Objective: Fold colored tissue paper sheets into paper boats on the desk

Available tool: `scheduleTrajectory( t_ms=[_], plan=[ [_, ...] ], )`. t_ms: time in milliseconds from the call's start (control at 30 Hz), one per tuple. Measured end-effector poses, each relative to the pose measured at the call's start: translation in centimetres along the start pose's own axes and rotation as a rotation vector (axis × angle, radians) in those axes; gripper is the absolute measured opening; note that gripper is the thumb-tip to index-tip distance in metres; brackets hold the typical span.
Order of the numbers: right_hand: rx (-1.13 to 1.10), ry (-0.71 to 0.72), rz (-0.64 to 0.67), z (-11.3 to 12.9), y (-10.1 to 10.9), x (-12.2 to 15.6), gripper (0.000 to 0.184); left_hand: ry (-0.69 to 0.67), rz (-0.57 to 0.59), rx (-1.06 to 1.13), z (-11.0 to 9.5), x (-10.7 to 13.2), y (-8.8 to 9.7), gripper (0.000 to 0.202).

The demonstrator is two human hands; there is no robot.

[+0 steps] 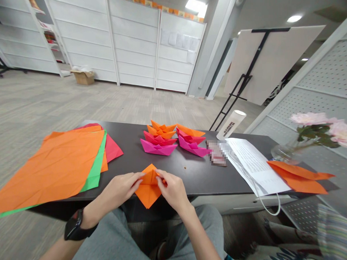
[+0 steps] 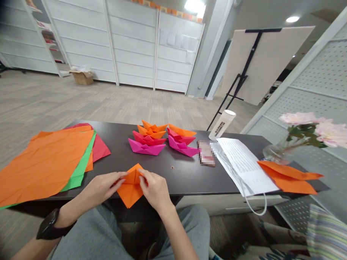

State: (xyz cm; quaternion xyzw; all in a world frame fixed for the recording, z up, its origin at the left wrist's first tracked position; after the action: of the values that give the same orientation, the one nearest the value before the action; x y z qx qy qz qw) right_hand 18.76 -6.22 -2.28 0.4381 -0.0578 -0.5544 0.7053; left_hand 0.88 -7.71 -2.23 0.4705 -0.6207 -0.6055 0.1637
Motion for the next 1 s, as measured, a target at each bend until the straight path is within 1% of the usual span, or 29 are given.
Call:
scheduleTrajectory(
  t_ms=[100,200,267,367,500,567,667,733,767,833,1000],
  plan=[
    [-0.025,-0.061,-0.056,-0.7,-0.4,-1.1,0.031,0.125,-0.026,0.135,1.1,-0.9,-0.3,0.025],
    [0.048,-0.073,-0.041,-0.8,-1.0,-1.6,0.024,0.160,-0.064,0.209,1.7,-1.2,-0.8,0.022],
    [0.127,-0.067,-0.030,-0.6,-1.1,-1.5,0.022,0.119,-0.086,0.176,1.4,-1.2,-1.0,0.020],
    [0.217,-0.049,-0.017,-0.1,-0.9,-1.4,0.020,0.021,-0.097,0.031,0.1,-0.7,-1.1,0.028],
    [0.242,-0.050,0.008,0.6,-0.6,-1.5,0.018,-0.054,-0.072,-0.166,-2.0,0.5,-1.8,0.035],
    [0.233,-0.031,0.009,1.3,-0.5,-1.4,0.019,-0.069,-0.066,-0.238,-2.7,1.1,-2.2,0.043],
    [0.187,0.070,0.059,3.1,-1.1,-0.6,0.027,-0.086,-0.040,-0.276,-3.0,1.8,-2.7,0.052],
    [0.147,0.132,0.143,4.0,-1.8,0.4,0.039,-0.107,-0.018,-0.272,-2.8,2.0,-2.8,0.056],
    [0.138,0.138,0.181,4.2,-2.0,1.0,0.046,-0.116,-0.010,-0.271,-2.7,2.1,-2.8,0.059],
    [0.144,0.110,0.229,3.7,-1.9,2.0,0.055,-0.129,0.003,-0.274,-2.5,2.1,-2.8,0.066],
    [0.215,0.004,0.232,0.8,0.8,3.4,0.048,-0.132,0.015,-0.290,-1.3,2.9,-2.1,0.076]
  ],
)
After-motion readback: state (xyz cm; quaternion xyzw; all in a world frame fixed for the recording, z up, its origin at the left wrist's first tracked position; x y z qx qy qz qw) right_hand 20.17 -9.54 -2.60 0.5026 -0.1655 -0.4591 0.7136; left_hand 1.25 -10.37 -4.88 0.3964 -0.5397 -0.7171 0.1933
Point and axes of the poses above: each hand's wrist, its own x-axis away from the middle knuckle, its own y-axis out of the back of the hand, z = x × y, the point moved 6 cm from there along -x, towards the middle knuckle, and after that the axes turned 4 degrees about -x, right-handed, at the moved point
